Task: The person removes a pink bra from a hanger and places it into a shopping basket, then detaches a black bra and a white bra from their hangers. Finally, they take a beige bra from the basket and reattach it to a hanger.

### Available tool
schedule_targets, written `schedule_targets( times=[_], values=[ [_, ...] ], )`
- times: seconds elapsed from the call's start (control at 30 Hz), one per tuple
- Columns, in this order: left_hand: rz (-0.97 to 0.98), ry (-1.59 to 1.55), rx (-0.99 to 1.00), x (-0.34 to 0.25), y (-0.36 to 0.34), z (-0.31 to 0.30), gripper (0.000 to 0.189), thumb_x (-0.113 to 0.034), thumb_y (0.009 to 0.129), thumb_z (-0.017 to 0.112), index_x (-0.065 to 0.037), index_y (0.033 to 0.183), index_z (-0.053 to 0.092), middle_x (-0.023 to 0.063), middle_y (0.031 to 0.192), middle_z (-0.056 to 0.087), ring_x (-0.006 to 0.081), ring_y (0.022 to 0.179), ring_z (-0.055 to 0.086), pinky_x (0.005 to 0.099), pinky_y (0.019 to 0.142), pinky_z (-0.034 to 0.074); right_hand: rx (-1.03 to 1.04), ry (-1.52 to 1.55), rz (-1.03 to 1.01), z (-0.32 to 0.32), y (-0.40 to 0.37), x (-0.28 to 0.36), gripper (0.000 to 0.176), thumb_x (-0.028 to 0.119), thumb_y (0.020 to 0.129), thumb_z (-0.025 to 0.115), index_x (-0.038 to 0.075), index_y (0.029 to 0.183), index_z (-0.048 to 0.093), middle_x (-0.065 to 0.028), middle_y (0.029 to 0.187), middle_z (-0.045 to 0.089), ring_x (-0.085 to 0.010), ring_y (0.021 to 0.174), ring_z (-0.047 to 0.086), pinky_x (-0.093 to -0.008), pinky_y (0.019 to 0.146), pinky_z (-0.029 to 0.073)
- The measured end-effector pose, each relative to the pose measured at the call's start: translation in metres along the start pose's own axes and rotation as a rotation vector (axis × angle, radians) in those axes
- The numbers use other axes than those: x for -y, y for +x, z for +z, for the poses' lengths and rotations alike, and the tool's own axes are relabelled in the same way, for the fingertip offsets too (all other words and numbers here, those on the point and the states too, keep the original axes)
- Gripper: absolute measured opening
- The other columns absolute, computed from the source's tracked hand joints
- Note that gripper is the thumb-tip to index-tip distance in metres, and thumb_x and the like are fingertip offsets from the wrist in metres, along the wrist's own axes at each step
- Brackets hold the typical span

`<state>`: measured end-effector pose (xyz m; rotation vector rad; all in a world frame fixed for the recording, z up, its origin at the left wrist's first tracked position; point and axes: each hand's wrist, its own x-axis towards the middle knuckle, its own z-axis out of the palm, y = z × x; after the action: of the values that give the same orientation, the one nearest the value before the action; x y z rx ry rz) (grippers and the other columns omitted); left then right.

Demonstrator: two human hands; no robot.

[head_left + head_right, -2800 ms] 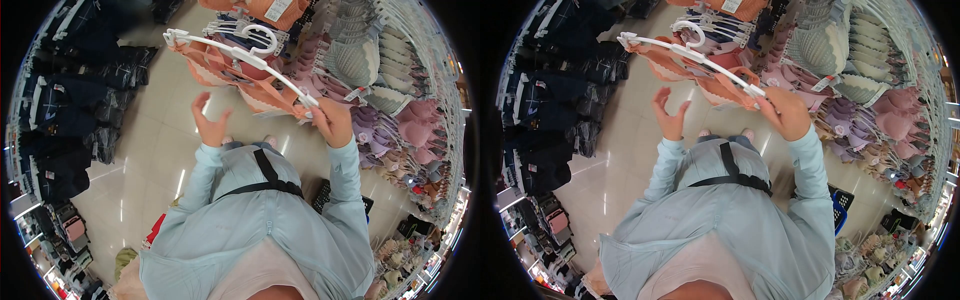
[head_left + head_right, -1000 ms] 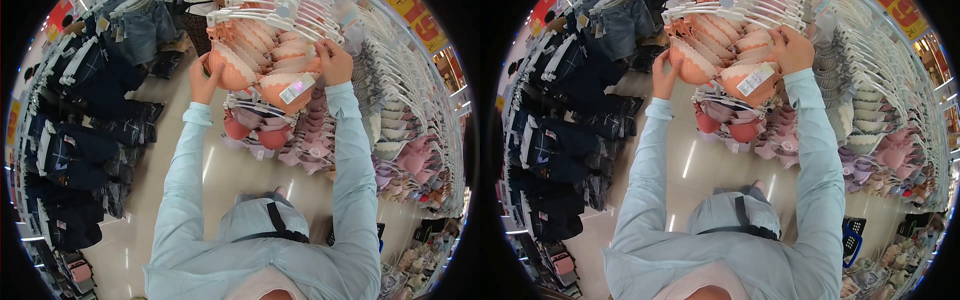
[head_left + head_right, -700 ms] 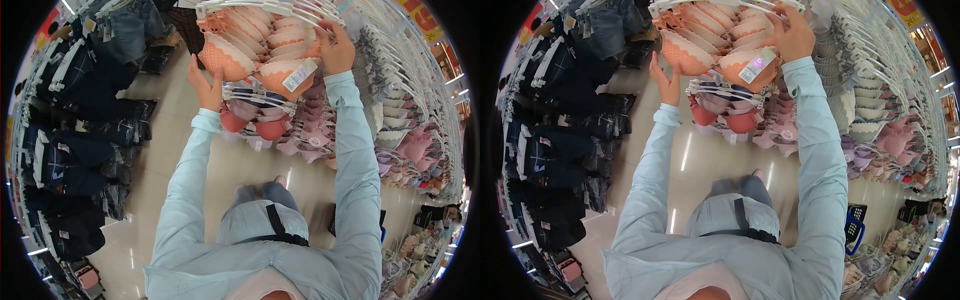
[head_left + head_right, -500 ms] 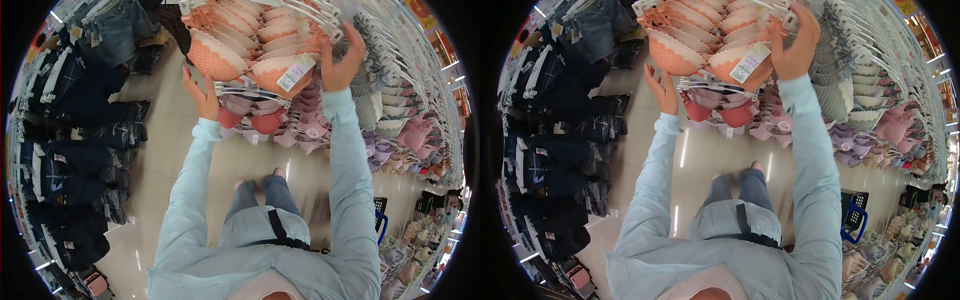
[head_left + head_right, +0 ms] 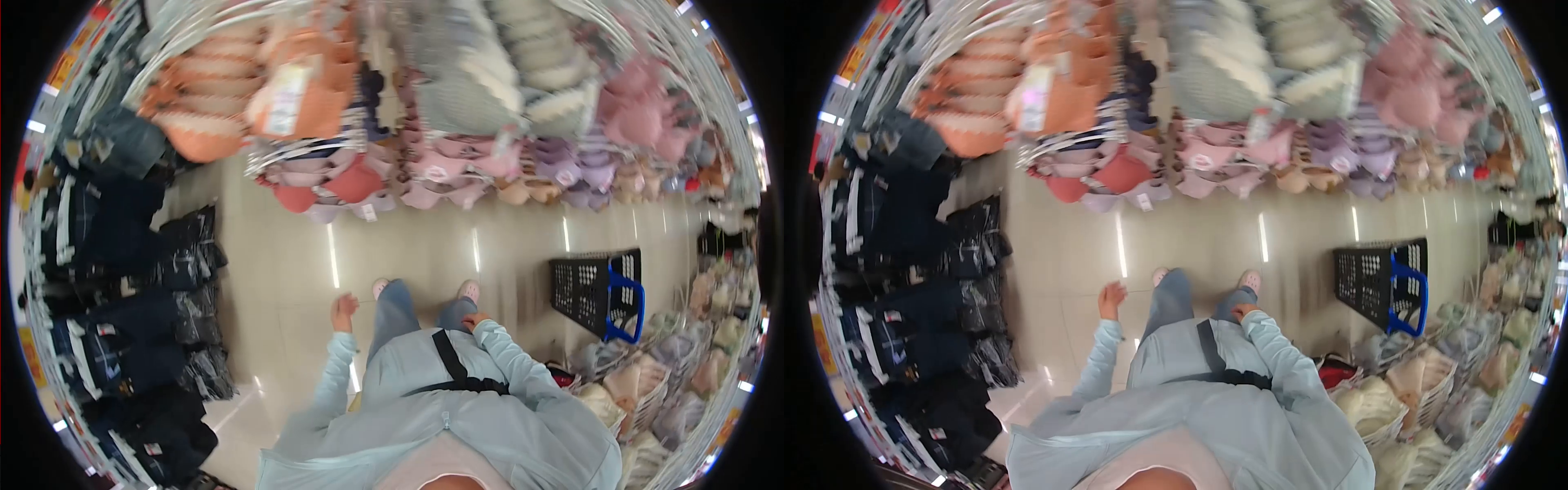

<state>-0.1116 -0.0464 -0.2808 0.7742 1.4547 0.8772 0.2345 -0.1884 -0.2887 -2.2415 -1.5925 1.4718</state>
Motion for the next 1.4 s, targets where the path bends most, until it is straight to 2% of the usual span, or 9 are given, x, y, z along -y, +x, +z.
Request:
schedule_targets(
  times=[0.17, 0.33, 0.63, 0.83, 0.9, 1.07, 1.13, 1.27, 1.4],
  values=[
    [-0.261, 0.168, 0.075, 0.073, -0.043, 0.078, 0.032, -0.03, 0.086, 0.047, -0.001, 0.099, 0.055, 0.009, 0.077, 0.062, 0.0154, 0.061, 0.058, 0.0242, 0.052, 0.045, -0.219, 0.344, 0.066, -0.011, -0.054, -0.069, 0.022, 0.024, 0.08, 0.053, 0.007, 0.093, 0.06, -0.0139, 0.092, 0.06, -0.0302, 0.085, 0.057, -0.0356, 0.075, 0.044],
    [-0.352, 0.32, 0.486, 0.111, 0.003, 0.234, 0.028, -0.026, 0.084, 0.049, -0.004, 0.101, 0.054, 0.0106, 0.082, 0.061, 0.016, 0.064, 0.059, 0.0252, 0.048, 0.044, -0.41, 0.338, -0.005, -0.04, -0.108, -0.156, 0.022, 0.022, 0.081, 0.051, 0.007, 0.095, 0.057, -0.015, 0.09, 0.059, -0.0308, 0.083, 0.056, -0.035, 0.073, 0.044],
    [-0.137, 0.681, 1.059, 0.06, -0.094, 0.534, 0.031, -0.031, 0.088, 0.044, -0.007, 0.104, 0.054, 0.0072, 0.089, 0.061, 0.0139, 0.074, 0.059, 0.0248, 0.065, 0.045, -1.554, 0.521, 0.398, -0.164, -0.242, -0.234, 0.025, 0.006, 0.077, 0.053, 0.003, 0.102, 0.052, -0.0135, 0.102, 0.052, -0.0293, 0.097, 0.05, -0.0356, 0.086, 0.038],
    [-0.034, 0.647, 1.454, 0.076, -0.2, 0.625, 0.026, -0.024, 0.089, 0.045, -0.004, 0.103, 0.053, 0.0065, 0.091, 0.059, 0.0134, 0.079, 0.056, 0.0249, 0.073, 0.043, -1.679, 0.494, 0.675, -0.172, -0.275, -0.275, 0.036, 0.008, 0.076, 0.055, 0.003, 0.111, 0.046, -0.0156, 0.118, 0.044, -0.0329, 0.109, 0.042, -0.0374, 0.093, 0.032],
    [0.437, 0.594, 1.439, 0.074, -0.236, 0.656, 0.022, -0.017, 0.087, 0.047, -0.003, 0.103, 0.053, 0.0072, 0.095, 0.057, 0.0154, 0.083, 0.054, 0.0259, 0.077, 0.042, -1.718, 0.5, 0.741, -0.18, -0.277, -0.294, 0.039, 0.009, 0.076, 0.056, 0.002, 0.113, 0.045, -0.016, 0.12, 0.043, -0.0337, 0.111, 0.04, -0.0388, 0.094, 0.031],
    [0.666, 0.643, 1.643, 0.023, -0.306, 0.753, 0.022, -0.012, 0.086, 0.045, -0.001, 0.104, 0.053, 0.0106, 0.1, 0.054, 0.0196, 0.096, 0.05, 0.0298, 0.083, 0.04, -1.54, 0.394, 0.874, -0.204, -0.275, -0.346, 0.052, 0.024, 0.071, 0.063, 0.003, 0.114, 0.045, -0.0156, 0.123, 0.041, -0.033, 0.117, 0.036, -0.0455, 0.098, 0.024],
    [-0.075, 0.563, 1.782, -0.018, -0.344, 0.792, 0.028, -0.019, 0.088, 0.042, 0.0, 0.107, 0.05, 0.0146, 0.102, 0.052, 0.0227, 0.094, 0.051, 0.0314, 0.083, 0.04, -1.491, 0.388, 0.907, -0.212, -0.265, -0.362, 0.049, 0.029, 0.069, 0.063, 0.004, 0.109, 0.049, -0.0149, 0.118, 0.045, -0.0321, 0.113, 0.039, -0.0455, 0.095, 0.027],
    [-0.606, -0.152, 2.137, -0.069, -0.391, 0.861, 0.05, -0.039, 0.088, 0.037, 0.004, 0.112, 0.044, 0.0244, 0.108, 0.047, 0.0353, 0.097, 0.05, 0.0424, 0.084, 0.04, -1.361, 0.487, 0.928, -0.217, -0.252, -0.378, 0.031, 0.031, 0.069, 0.061, 0.006, 0.086, 0.057, -0.0094, 0.088, 0.057, -0.028, 0.085, 0.052, -0.0372, 0.076, 0.037],
    [-0.801, -0.581, 2.228, -0.064, -0.45, 0.94, 0.079, -0.061, 0.08, 0.031, 0.006, 0.12, 0.038, 0.0309, 0.115, 0.041, 0.0416, 0.106, 0.045, 0.0496, 0.09, 0.034, -1.268, 0.603, 0.957, -0.222, -0.257, -0.381, 0.019, 0.023, 0.066, 0.058, 0.007, 0.076, 0.058, -0.0061, 0.073, 0.057, -0.0247, 0.067, 0.052, -0.0334, 0.065, 0.039]
  ],
)
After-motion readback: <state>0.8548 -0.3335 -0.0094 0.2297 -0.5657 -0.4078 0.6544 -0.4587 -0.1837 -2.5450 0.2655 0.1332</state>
